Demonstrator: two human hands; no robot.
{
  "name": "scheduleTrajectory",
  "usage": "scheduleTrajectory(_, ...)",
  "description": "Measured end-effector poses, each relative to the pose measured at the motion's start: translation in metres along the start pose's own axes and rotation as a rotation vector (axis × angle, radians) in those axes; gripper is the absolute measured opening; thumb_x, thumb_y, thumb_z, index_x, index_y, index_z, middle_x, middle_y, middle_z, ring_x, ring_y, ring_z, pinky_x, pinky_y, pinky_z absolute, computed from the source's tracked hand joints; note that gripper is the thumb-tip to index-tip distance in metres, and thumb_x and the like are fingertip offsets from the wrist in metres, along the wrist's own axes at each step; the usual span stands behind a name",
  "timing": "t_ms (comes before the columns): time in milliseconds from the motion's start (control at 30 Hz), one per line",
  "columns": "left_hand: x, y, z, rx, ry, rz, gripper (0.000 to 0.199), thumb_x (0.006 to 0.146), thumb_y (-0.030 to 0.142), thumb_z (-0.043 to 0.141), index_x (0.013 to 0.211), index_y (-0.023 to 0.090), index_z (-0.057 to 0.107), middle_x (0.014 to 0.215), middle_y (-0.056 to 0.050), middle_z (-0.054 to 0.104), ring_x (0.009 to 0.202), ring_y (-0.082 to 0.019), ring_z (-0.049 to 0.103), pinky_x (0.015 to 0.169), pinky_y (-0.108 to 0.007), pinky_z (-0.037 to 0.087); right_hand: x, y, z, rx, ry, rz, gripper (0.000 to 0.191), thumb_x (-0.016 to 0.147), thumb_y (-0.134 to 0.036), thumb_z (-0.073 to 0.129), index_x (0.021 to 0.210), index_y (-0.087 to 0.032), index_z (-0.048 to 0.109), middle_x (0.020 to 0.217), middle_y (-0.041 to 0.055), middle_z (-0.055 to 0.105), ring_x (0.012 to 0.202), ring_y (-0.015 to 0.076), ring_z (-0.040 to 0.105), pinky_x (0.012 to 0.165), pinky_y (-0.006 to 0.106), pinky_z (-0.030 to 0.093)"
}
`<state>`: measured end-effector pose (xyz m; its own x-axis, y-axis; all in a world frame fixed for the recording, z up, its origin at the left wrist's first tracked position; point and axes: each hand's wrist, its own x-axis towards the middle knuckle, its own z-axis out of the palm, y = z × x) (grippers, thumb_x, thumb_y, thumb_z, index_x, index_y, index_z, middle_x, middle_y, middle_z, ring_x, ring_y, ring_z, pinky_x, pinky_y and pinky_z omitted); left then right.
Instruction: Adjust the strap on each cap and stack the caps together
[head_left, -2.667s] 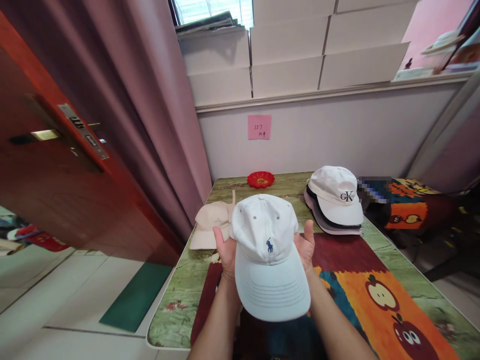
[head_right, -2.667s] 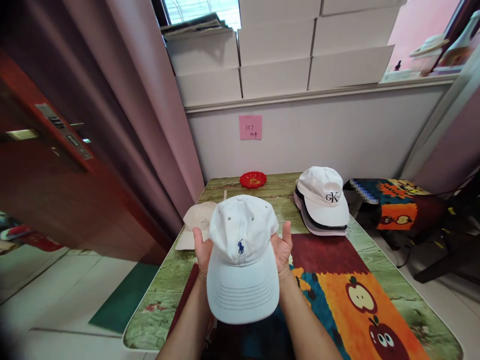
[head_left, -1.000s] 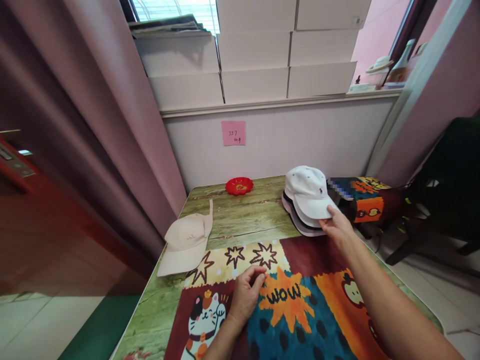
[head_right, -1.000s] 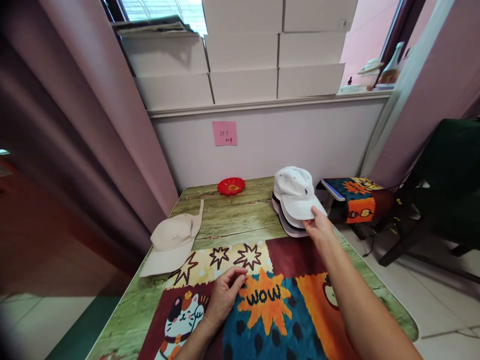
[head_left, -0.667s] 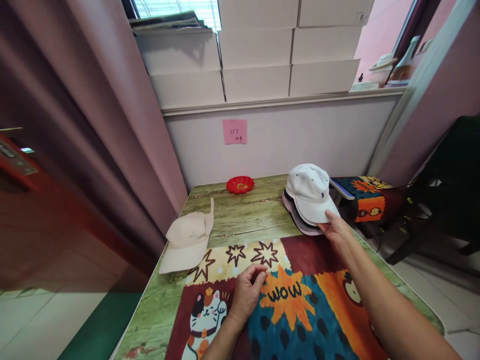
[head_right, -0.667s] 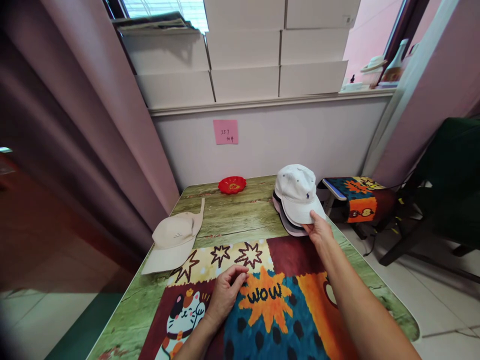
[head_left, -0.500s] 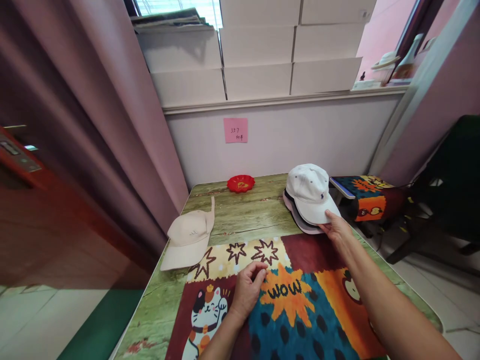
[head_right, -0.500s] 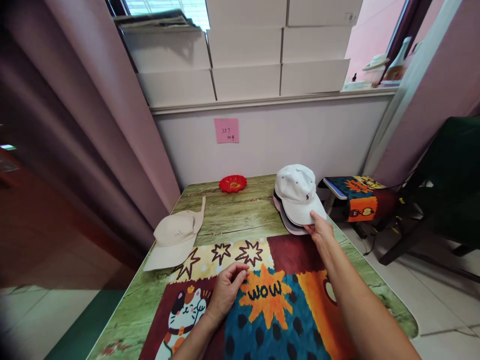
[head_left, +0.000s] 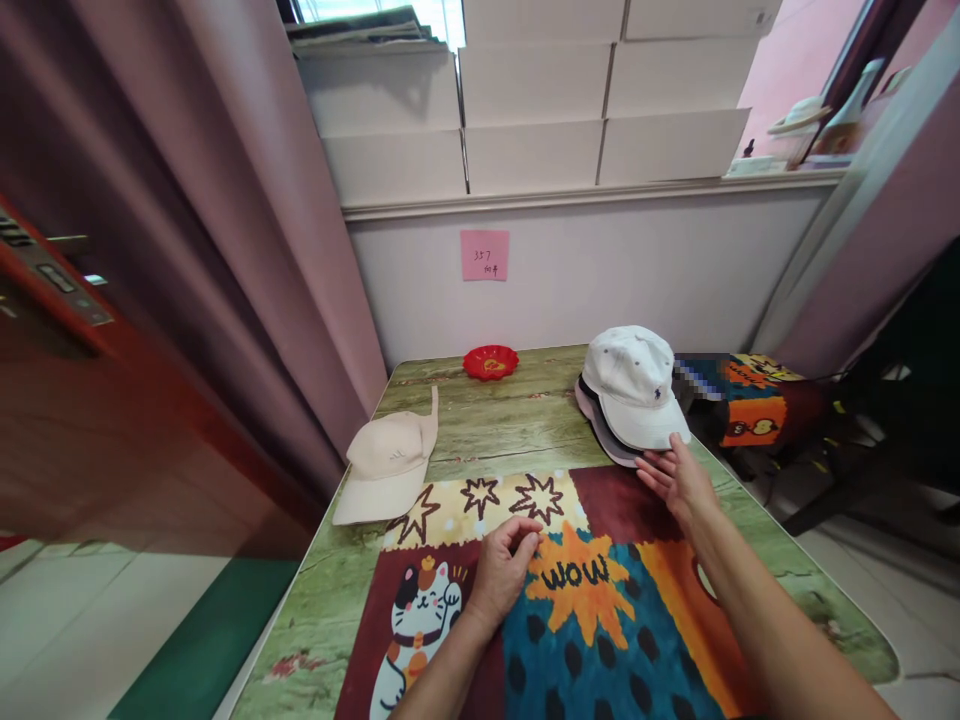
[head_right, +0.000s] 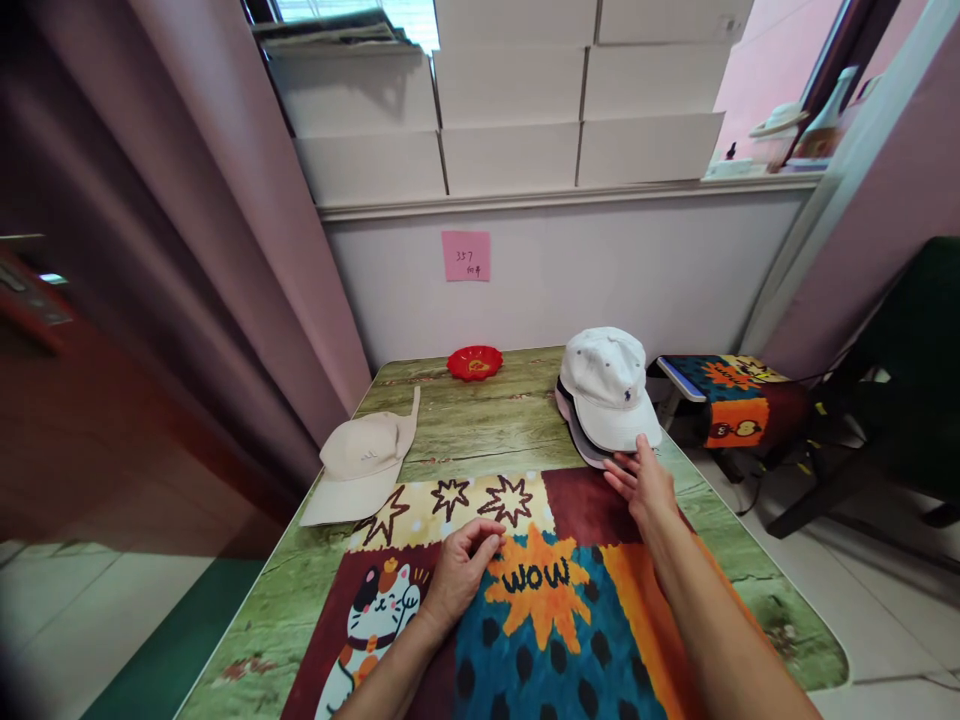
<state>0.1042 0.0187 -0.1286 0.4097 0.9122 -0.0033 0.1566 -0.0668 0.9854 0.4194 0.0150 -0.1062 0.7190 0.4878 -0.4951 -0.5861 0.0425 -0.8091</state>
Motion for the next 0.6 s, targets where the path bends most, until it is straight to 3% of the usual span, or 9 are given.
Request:
scheduleTrajectory(167, -0.001, 0.002, 0.004, 0.000, 0.027, 0.008, 0.020, 0.085, 0.034, 0.063, 0.089, 0.019, 0.074, 0.085, -0.005, 0.074, 0.079, -0.019, 0.067, 0.074, -0.028, 0.052, -0.041, 0.043, 0.015, 0.100, -0.148, 0.060, 0.012, 0.091, -0.028, 0.065, 0.088, -0.020, 0.056, 0.074, 0.0012, 0.070, 0.061, 0.0138, 0.071, 0.056, 0.023, 0.062)
scheduleTrajectory(333, -0.003, 0.007, 0.005, 0.010, 0.047, 0.024, 0.018, 0.084, 0.028, 0.060, 0.088, 0.019, 0.076, 0.084, -0.004, 0.074, 0.076, -0.019, 0.066, 0.073, -0.028, 0.051, -0.074, 0.080, 0.072, -0.007, -0.442, 0.000, 0.019, 0.079, -0.029, 0.076, 0.088, -0.019, 0.062, 0.075, 0.0010, 0.072, 0.056, 0.0112, 0.067, 0.051, 0.019, 0.059)
scheduleTrajectory(467, -0.007, 0.005, 0.008, -0.002, 0.067, 0.033, 0.019, 0.083, 0.023, 0.058, 0.087, 0.019, 0.076, 0.084, -0.004, 0.075, 0.078, -0.018, 0.066, 0.075, -0.029, 0.051, -0.080, 0.105, 0.123, -0.032, -0.510, -0.062, 0.023, 0.076, -0.032, 0.078, 0.084, -0.018, 0.061, 0.068, -0.0009, 0.070, 0.054, 0.0102, 0.065, 0.051, 0.018, 0.058)
scheduleTrajectory(600, -0.008, -0.003, 0.011, -0.070, 0.061, 0.012, 0.017, 0.082, 0.026, 0.062, 0.087, 0.018, 0.076, 0.083, -0.005, 0.075, 0.077, -0.018, 0.066, 0.076, -0.029, 0.052, -0.073, 0.129, 0.145, -0.029, -0.529, -0.090, 0.032, 0.073, -0.039, 0.081, 0.083, -0.018, 0.059, 0.066, -0.0035, 0.068, 0.055, 0.0100, 0.064, 0.053, 0.019, 0.057)
